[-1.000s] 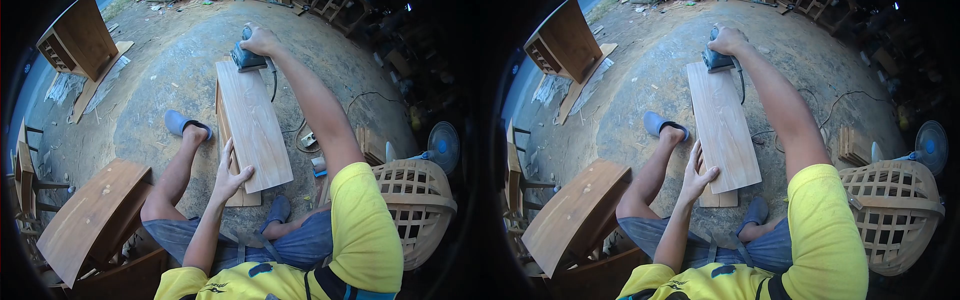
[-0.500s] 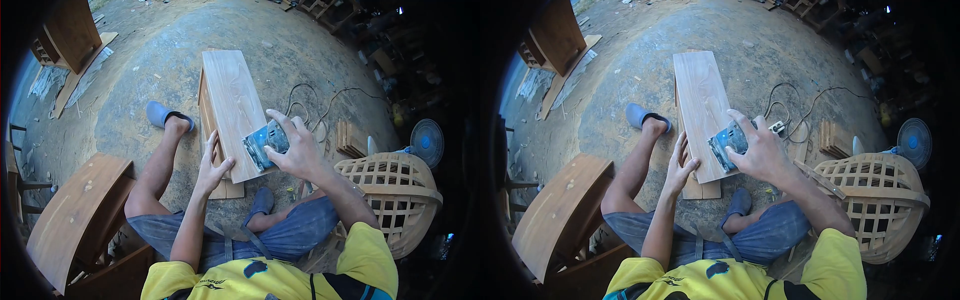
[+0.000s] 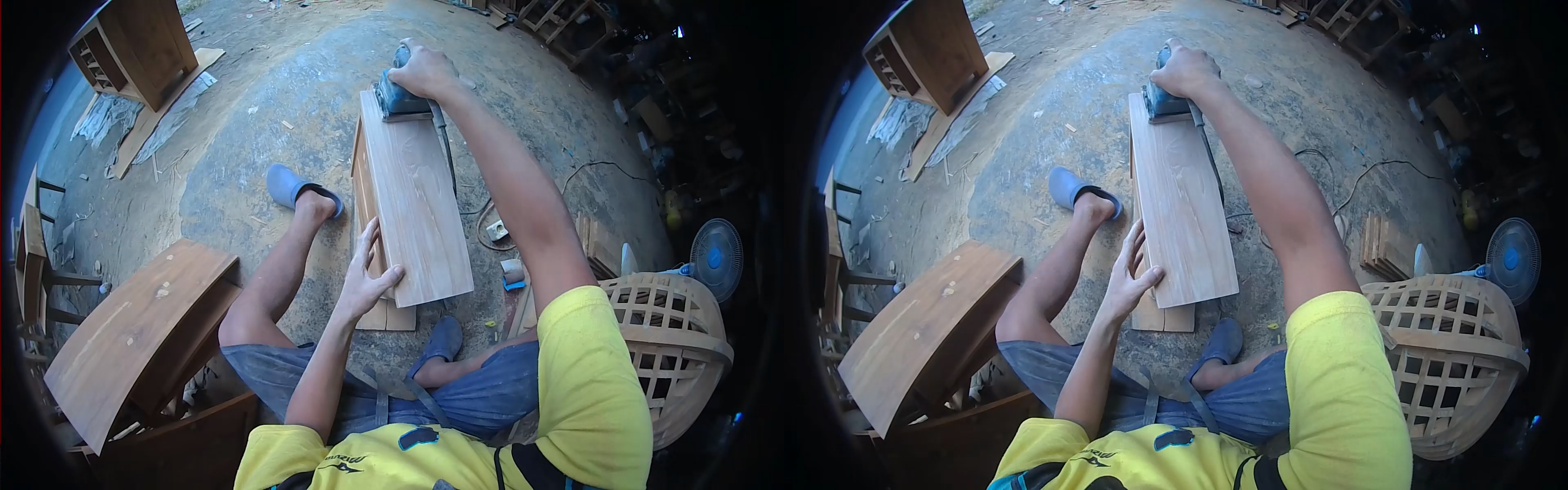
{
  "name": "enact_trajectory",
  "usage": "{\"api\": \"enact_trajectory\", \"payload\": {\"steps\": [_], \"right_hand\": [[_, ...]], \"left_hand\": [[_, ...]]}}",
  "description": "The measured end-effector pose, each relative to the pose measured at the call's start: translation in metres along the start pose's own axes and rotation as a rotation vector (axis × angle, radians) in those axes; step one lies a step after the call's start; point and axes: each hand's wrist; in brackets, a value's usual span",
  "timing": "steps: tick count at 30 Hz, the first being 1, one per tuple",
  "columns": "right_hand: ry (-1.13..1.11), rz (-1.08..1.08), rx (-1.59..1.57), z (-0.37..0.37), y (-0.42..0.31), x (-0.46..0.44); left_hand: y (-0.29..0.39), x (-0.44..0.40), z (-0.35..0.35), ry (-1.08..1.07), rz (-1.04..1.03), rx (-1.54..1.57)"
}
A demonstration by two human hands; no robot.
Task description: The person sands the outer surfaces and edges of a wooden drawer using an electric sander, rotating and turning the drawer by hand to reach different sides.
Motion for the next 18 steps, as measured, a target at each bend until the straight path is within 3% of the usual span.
{"api": "enact_trajectory", "payload": {"steps": [5,11,12,14,18], "right_hand": [[0.013,-0.015,0.001,-0.003,-0.017,-0.030],[-0.080,0.225,-0.046,0.007,-0.042,0.117],[0.012,0.383,-0.082,-0.006,-0.033,0.133],[-0.100,0.381,-0.128,0.006,-0.041,0.162],[-0.011,0.353,-0.127,0.000,-0.040,0.120]], "left_hand": [[0.008,0.003,0.002,-0.016,0.001,-0.056],[0.006,0.007,0.001,-0.023,0.010,-0.073],[0.007,0.004,0.003,-0.027,0.031,-0.090],[0.006,0.006,0.000,-0.020,0.018,-0.058],[0.010,0.006,-0.002,-0.033,-0.025,-0.068]]}}
Point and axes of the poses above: each hand's wrist, its own x-axis away from the middle knuckle, its own z-axis out of the back of the hand, y = z × x, and after that the axes turned 3 degrees about -y, right-handed
